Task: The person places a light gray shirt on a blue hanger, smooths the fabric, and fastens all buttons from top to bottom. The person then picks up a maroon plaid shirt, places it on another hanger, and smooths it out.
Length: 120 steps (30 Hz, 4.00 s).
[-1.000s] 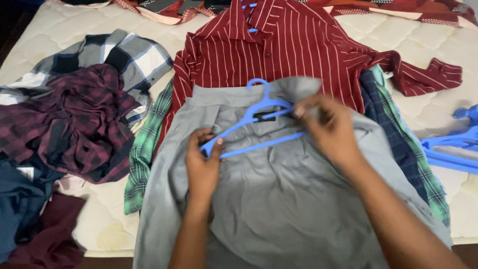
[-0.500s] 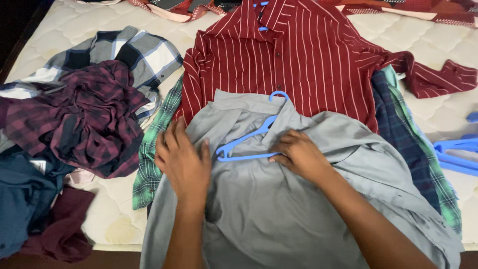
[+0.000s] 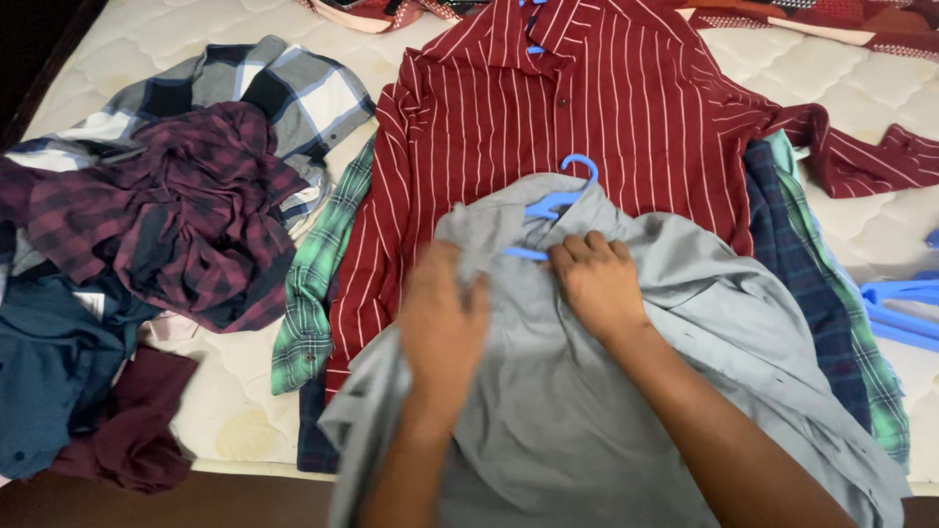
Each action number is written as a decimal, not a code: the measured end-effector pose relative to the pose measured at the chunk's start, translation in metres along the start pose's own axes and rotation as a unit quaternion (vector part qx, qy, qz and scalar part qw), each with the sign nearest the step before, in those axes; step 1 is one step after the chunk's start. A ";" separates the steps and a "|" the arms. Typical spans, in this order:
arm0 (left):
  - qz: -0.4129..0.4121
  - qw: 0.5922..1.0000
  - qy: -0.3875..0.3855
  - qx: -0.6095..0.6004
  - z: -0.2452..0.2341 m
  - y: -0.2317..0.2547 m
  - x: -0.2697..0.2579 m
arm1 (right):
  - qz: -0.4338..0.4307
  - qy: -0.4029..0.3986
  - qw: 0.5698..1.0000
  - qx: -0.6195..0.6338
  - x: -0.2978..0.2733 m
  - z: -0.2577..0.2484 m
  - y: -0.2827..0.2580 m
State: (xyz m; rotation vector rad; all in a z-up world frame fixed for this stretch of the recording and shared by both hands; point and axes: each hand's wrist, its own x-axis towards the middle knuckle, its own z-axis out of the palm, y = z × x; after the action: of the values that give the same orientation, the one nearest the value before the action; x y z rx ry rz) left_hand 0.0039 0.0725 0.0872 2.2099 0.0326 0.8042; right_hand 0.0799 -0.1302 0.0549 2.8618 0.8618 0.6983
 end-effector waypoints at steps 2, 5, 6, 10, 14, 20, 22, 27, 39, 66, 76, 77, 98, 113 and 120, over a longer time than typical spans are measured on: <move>0.009 0.996 -0.082 -0.036 0.013 0.017 -0.010 | 0.012 0.018 1.000 -0.006 0.009 0.007 0.002; 0.051 0.982 -0.178 -0.028 0.026 0.033 -0.024 | 0.016 -0.009 0.998 -0.059 0.020 0.023 0.008; 0.058 0.976 -0.210 -0.021 0.030 0.035 -0.028 | 0.014 -0.008 0.998 -0.063 0.020 0.029 0.009; 0.034 0.945 -0.324 0.004 0.038 0.034 -0.036 | 0.013 0.013 0.999 -0.050 0.014 0.051 0.005; 0.029 0.914 -0.405 -0.004 0.043 0.026 -0.046 | 0.044 0.073 0.995 0.046 0.002 0.065 -0.003; 0.011 0.910 -0.414 -0.027 0.056 0.016 -0.058 | 0.077 0.062 0.993 0.072 -0.001 0.073 -0.005; 0.033 0.922 -0.386 -0.027 0.062 0.015 -0.060 | 0.075 0.071 0.991 0.084 -0.002 0.075 -0.004; 0.021 0.918 -0.394 -0.033 0.063 0.014 -0.055 | 0.075 0.082 0.990 0.085 -0.002 0.083 -0.003; 0.043 0.967 -0.213 -0.136 0.109 -0.004 0.076 | 0.093 -0.035 0.941 0.323 0.006 0.073 0.044; -0.033 0.996 -0.057 0.067 0.076 -0.032 0.082 | 0.244 0.057 0.944 0.215 0.015 -0.007 0.058; -0.073 0.892 -0.403 0.191 -0.082 -0.026 -0.109 | 0.200 -0.034 0.850 0.486 -0.080 -0.059 -0.099; -0.029 0.903 -0.381 0.198 -0.091 -0.029 -0.120 | 0.187 -0.043 0.865 0.463 -0.081 -0.059 -0.099; 0.151 0.963 -0.062 0.213 -0.069 0.046 -0.095 | 0.338 -0.026 0.759 0.556 -0.088 -0.006 -0.070; -0.406 0.822 0.089 -0.388 -0.129 -0.084 -0.072 | 0.222 0.018 0.850 0.477 -0.088 -0.020 -0.081; 0.115 0.875 -0.106 0.458 -0.231 -0.073 -0.004 | 0.224 -0.004 0.855 0.469 -0.089 -0.015 -0.079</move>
State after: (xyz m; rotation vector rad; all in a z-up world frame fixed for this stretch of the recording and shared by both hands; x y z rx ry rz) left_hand -0.1117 0.2746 0.1526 3.2495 0.0507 0.7446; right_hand -0.0329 -0.1125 0.0171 4.0266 0.6330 0.3094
